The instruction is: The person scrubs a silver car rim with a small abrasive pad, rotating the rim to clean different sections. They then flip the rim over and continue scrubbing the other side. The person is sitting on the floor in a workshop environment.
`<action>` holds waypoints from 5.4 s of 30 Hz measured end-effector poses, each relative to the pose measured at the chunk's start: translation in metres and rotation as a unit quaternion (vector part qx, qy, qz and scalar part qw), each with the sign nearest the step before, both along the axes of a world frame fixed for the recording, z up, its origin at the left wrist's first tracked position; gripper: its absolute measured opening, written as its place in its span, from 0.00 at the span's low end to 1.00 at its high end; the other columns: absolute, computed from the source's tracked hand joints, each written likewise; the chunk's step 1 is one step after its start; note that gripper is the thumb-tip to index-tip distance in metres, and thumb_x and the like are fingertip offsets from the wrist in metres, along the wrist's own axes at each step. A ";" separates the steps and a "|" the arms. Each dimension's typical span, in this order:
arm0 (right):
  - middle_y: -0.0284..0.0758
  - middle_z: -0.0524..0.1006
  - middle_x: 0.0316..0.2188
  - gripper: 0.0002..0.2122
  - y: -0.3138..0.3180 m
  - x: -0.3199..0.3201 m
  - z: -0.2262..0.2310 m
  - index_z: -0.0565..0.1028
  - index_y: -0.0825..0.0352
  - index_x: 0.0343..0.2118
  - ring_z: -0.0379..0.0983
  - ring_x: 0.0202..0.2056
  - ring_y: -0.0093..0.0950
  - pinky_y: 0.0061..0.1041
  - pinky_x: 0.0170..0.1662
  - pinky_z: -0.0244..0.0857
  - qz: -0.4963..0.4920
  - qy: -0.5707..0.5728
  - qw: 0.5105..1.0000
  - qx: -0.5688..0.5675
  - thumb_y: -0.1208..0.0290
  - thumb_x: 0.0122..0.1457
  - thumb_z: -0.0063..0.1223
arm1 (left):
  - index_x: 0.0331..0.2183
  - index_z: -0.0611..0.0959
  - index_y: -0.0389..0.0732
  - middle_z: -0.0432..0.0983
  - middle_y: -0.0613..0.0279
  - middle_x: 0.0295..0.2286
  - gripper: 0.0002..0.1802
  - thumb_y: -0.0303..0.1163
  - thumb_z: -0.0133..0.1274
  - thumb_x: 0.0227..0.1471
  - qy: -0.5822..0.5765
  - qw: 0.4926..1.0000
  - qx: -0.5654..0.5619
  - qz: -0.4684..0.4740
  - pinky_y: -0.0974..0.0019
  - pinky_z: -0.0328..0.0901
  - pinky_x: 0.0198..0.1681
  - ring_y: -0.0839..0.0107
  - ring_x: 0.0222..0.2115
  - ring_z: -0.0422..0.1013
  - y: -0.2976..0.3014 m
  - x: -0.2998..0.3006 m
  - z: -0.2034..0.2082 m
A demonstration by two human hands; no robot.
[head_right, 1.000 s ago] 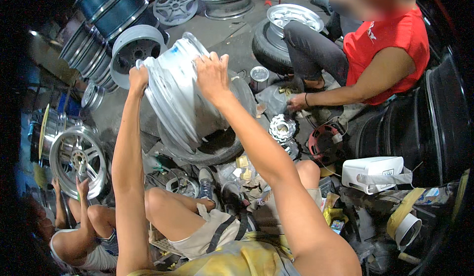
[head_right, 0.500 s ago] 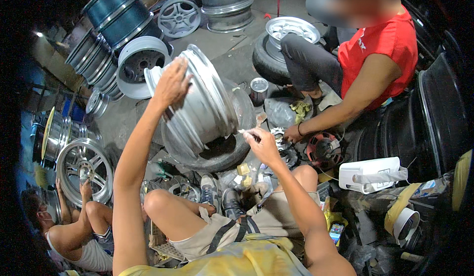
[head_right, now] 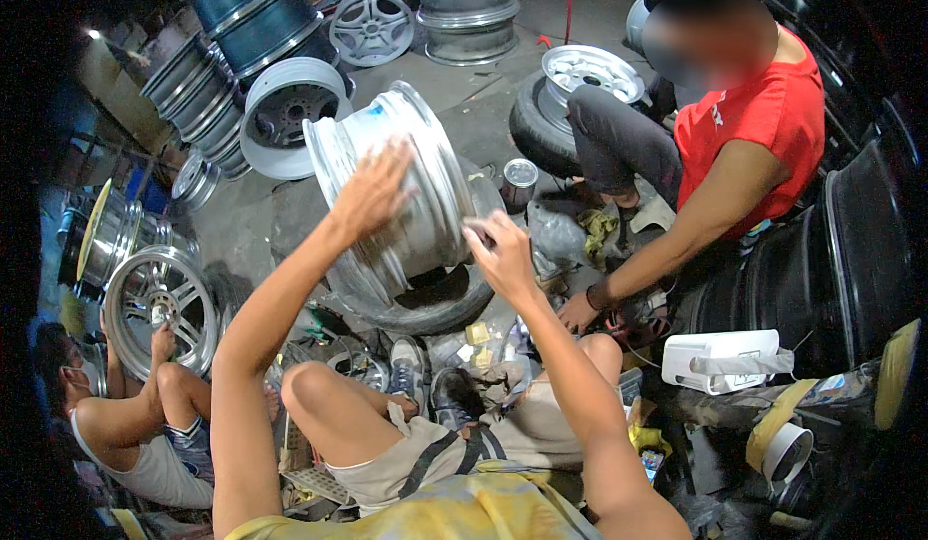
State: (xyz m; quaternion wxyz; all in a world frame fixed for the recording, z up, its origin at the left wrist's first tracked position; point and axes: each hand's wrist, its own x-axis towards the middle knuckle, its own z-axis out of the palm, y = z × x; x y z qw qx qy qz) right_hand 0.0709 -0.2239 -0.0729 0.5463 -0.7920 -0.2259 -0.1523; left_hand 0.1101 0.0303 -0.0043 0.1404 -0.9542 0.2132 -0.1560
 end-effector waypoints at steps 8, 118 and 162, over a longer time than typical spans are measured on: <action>0.30 0.77 0.37 0.12 0.067 0.076 0.028 0.81 0.62 0.40 0.69 0.44 0.33 0.34 0.46 0.63 -0.066 -0.287 0.952 -0.090 0.75 0.51 0.60 | 0.50 0.73 0.26 0.66 0.34 0.54 0.28 0.41 0.51 0.56 -0.150 0.834 -0.380 0.371 0.43 0.59 0.56 0.44 0.58 0.61 0.082 0.057 0.031; 0.27 0.79 0.39 0.09 0.072 0.070 0.006 0.81 0.57 0.41 0.67 0.50 0.33 0.36 0.53 0.54 -0.132 -0.317 0.926 -0.157 0.68 0.58 0.56 | 0.42 0.80 0.22 0.77 0.30 0.41 0.27 0.41 0.49 0.55 -0.094 0.733 -0.553 0.385 0.51 0.65 0.51 0.41 0.47 0.73 0.087 0.057 0.020; 0.42 0.74 0.31 0.06 0.092 0.099 0.043 0.78 0.69 0.32 0.72 0.37 0.41 0.42 0.42 0.62 -0.099 -0.190 0.968 -0.130 0.72 0.59 0.52 | 0.37 0.82 0.23 0.77 0.29 0.37 0.23 0.38 0.50 0.54 -0.111 0.736 -0.545 0.387 0.50 0.67 0.49 0.39 0.43 0.75 0.084 0.058 0.020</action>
